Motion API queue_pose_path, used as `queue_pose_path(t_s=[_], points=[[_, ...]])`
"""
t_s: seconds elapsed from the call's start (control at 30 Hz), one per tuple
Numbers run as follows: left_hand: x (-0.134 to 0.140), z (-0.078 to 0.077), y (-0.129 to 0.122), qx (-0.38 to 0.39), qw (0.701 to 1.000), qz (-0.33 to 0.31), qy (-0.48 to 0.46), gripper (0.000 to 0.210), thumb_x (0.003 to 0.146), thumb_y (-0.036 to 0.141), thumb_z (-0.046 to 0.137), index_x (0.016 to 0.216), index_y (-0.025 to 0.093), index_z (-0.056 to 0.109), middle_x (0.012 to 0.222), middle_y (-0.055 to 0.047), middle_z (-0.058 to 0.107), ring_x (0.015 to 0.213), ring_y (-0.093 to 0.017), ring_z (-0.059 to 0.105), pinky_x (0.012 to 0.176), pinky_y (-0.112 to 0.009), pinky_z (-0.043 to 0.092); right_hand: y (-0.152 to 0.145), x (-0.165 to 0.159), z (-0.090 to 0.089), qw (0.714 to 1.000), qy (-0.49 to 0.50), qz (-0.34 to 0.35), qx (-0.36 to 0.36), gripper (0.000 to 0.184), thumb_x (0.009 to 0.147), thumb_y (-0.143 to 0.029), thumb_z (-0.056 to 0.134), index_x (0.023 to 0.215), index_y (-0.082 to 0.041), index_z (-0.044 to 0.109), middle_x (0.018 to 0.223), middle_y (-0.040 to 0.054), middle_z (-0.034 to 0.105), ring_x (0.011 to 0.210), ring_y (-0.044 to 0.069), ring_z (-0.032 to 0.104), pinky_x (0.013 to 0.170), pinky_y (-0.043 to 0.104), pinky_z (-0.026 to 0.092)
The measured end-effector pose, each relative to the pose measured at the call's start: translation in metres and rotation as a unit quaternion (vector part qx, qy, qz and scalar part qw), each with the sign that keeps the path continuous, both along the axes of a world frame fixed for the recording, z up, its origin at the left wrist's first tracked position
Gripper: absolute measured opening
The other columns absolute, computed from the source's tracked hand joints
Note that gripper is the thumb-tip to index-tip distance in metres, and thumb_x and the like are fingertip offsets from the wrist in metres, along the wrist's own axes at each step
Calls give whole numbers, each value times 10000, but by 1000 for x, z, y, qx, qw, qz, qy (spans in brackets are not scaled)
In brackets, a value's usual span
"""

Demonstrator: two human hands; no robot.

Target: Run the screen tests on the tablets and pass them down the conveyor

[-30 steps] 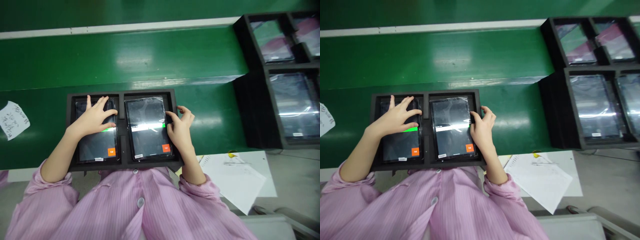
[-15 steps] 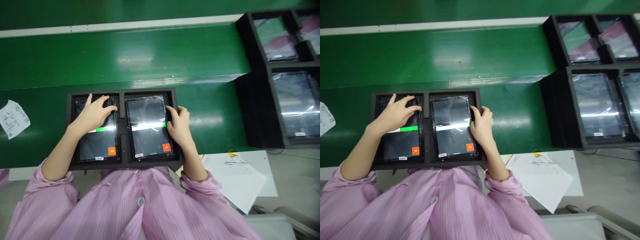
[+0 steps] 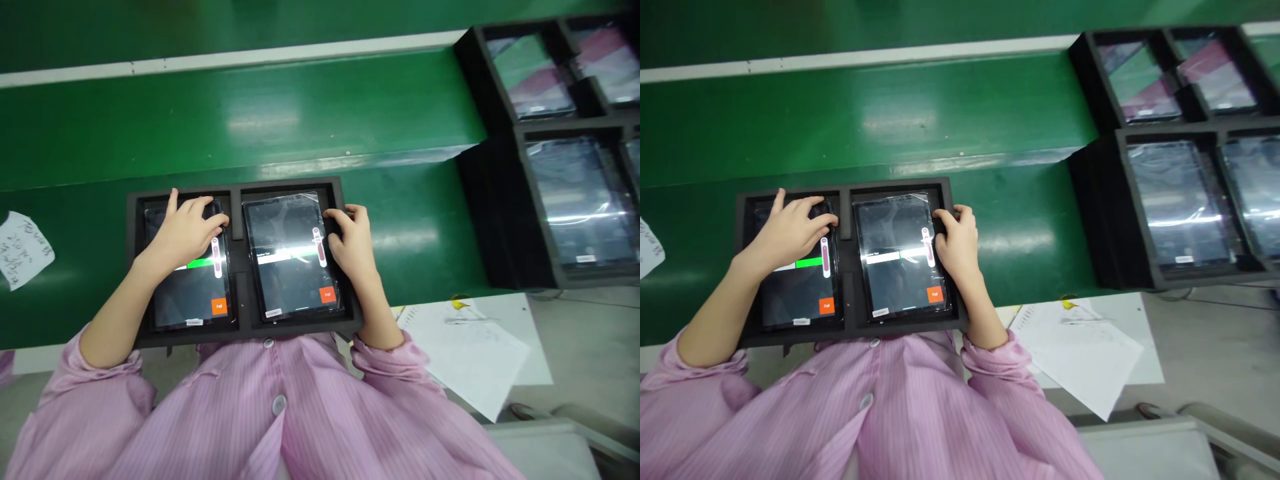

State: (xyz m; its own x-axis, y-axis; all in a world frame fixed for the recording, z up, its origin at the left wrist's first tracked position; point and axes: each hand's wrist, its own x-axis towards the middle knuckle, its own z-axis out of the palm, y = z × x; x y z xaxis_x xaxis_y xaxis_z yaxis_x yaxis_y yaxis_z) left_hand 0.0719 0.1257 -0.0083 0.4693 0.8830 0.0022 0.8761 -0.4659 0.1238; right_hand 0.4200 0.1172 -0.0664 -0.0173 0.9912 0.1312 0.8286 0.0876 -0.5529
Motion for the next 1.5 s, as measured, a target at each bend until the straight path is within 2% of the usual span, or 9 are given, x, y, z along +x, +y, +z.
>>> queue_pose_path(t_s=[0.17,0.5,0.63,0.73,0.93,1.2,1.37,1.43,1.5], points=[[-3,-1,-2,-6,1000,2,9,326,1020,295,433,1218,279,692,1453,-131,531,1362,-361,482,1154,-774,221,0,-2,2,1000,-20,4,-10,479,754,-90,484,1188,-213,645,1285,166,464,1254,352,482,1024,557,463],[-4,-2,1,-4,1000,6,-13,344,1018,312,428,1234,290,695,1393,-129,570,1289,-345,529,1166,-746,237,0,-1,1,999,-33,19,-8,474,755,-101,472,1192,-232,602,1272,161,443,1246,367,443,986,571,457],[-6,-4,4,4,999,23,-35,349,1007,294,437,1261,315,676,1361,-93,605,1251,-322,560,1182,-752,170,1,0,0,1000,-16,23,-10,472,746,-112,491,1186,-245,594,1264,151,440,1239,371,435,996,591,445],[-8,-5,9,-5,997,42,-57,384,1010,277,397,1301,290,647,1317,-88,645,1199,-309,599,1196,-730,149,1,1,1,1000,-11,24,-12,463,744,-115,491,1177,-244,592,1254,148,437,1229,367,432,1004,593,435],[-13,-3,18,-21,994,69,-86,366,1005,282,363,1220,263,658,1249,-53,706,1175,-274,641,1218,-642,207,1,2,0,999,-22,33,-12,453,763,-109,461,1184,-218,588,1251,155,428,1207,351,435,1014,561,429],[-17,-5,21,-12,987,93,-131,214,978,313,480,1060,257,670,1172,-20,754,1055,-235,710,1233,-590,235,1,2,-1,999,-15,33,-3,464,748,-114,484,1180,-245,589,1247,139,437,1196,352,443,1009,577,428],[-16,-6,20,17,983,93,-158,193,984,321,504,957,247,679,1159,-21,761,1120,-232,688,1231,-560,264,1,2,0,999,-1,32,-10,462,746,-118,488,1178,-245,591,1253,145,442,1212,365,439,1024,611,419],[-16,-6,19,26,983,95,-155,192,986,339,517,954,253,685,1115,-15,770,1113,-232,690,1206,-533,321,1,3,-1,999,1,32,-9,468,742,-117,493,1180,-251,588,1257,142,445,1220,368,438,1027,622,418],[-16,-5,18,26,979,105,-172,189,986,348,527,1013,250,686,1087,-20,771,1077,-225,704,1123,-463,438,1,3,-1,999,-2,33,-9,465,744,-112,487,1178,-247,586,1258,143,441,1224,363,438,1025,610,426]])
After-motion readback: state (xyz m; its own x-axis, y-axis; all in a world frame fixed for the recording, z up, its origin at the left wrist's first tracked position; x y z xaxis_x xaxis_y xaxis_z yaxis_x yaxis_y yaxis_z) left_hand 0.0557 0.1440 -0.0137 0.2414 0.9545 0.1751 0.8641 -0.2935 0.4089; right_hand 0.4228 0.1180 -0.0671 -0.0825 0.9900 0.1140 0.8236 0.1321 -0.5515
